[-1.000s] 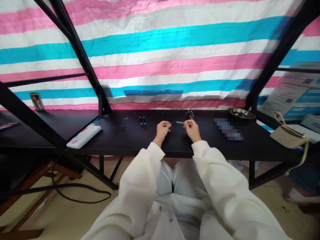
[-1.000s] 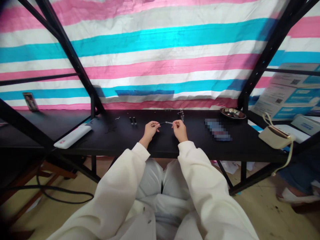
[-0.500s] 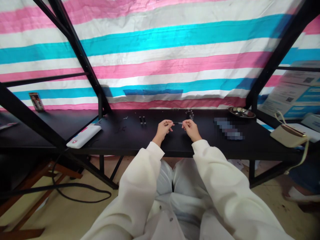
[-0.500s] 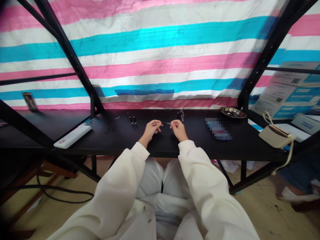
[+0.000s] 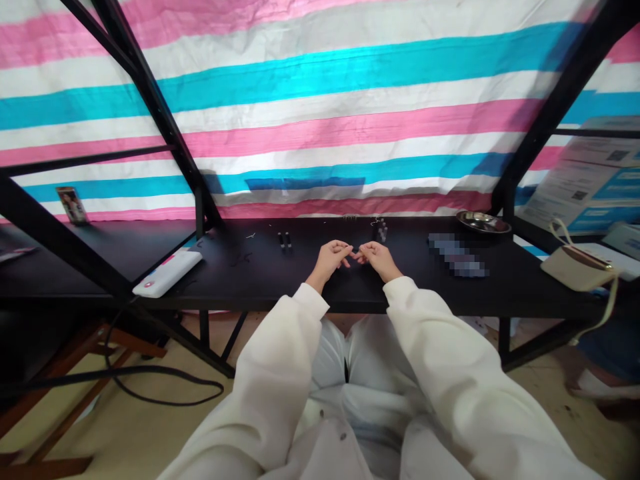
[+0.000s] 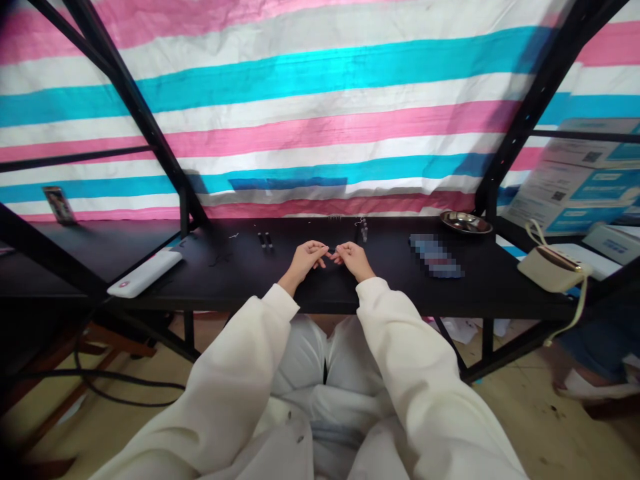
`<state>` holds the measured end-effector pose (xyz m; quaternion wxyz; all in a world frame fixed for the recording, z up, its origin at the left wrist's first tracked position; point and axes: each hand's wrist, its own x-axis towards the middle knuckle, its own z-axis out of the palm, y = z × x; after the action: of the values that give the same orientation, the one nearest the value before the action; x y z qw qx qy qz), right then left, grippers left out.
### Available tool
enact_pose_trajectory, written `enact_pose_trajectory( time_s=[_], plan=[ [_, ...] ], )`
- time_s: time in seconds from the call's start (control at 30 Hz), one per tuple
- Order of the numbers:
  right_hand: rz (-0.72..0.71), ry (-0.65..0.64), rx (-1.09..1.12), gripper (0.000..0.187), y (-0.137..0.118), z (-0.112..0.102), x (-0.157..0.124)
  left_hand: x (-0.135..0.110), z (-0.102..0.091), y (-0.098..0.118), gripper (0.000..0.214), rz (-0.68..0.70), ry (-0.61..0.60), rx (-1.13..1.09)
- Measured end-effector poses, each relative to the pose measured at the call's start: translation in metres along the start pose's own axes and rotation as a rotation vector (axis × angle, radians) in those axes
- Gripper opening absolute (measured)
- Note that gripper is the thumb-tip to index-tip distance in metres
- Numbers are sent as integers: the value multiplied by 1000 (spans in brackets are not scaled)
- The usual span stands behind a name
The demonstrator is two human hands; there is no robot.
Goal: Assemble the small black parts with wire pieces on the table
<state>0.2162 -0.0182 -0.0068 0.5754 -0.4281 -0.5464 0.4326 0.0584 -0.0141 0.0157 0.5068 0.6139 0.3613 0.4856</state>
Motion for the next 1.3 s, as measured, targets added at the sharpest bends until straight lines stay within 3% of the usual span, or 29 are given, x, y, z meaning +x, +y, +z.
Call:
enact_pose_trajectory(
  time_s=[0.2,0.3,0.4,0.53,0.67,0.77,1.3],
  plan=[
    [35,-136,-37,40,4,2,2,-5,9,3,28,63,-47,110],
    [16,-188,-58,36,4,3,2,-2,5,2,22,69,23,202],
    [24,-167,-54,31,3,5,1,5,-12,0,18,-4,192,337],
    [20,-148,-62,29,2,6,-1,10,-51,6,14,-155,400,589],
    [12,-146,-73,30,0,7,-4,4,-84,14,11,-312,475,857],
    [15,-146,-74,30,-2,7,-5,-1,-95,15,14,-352,472,984],
    [17,-152,-65,31,-3,8,-6,15,-95,7,26,-321,507,1255]
  ],
)
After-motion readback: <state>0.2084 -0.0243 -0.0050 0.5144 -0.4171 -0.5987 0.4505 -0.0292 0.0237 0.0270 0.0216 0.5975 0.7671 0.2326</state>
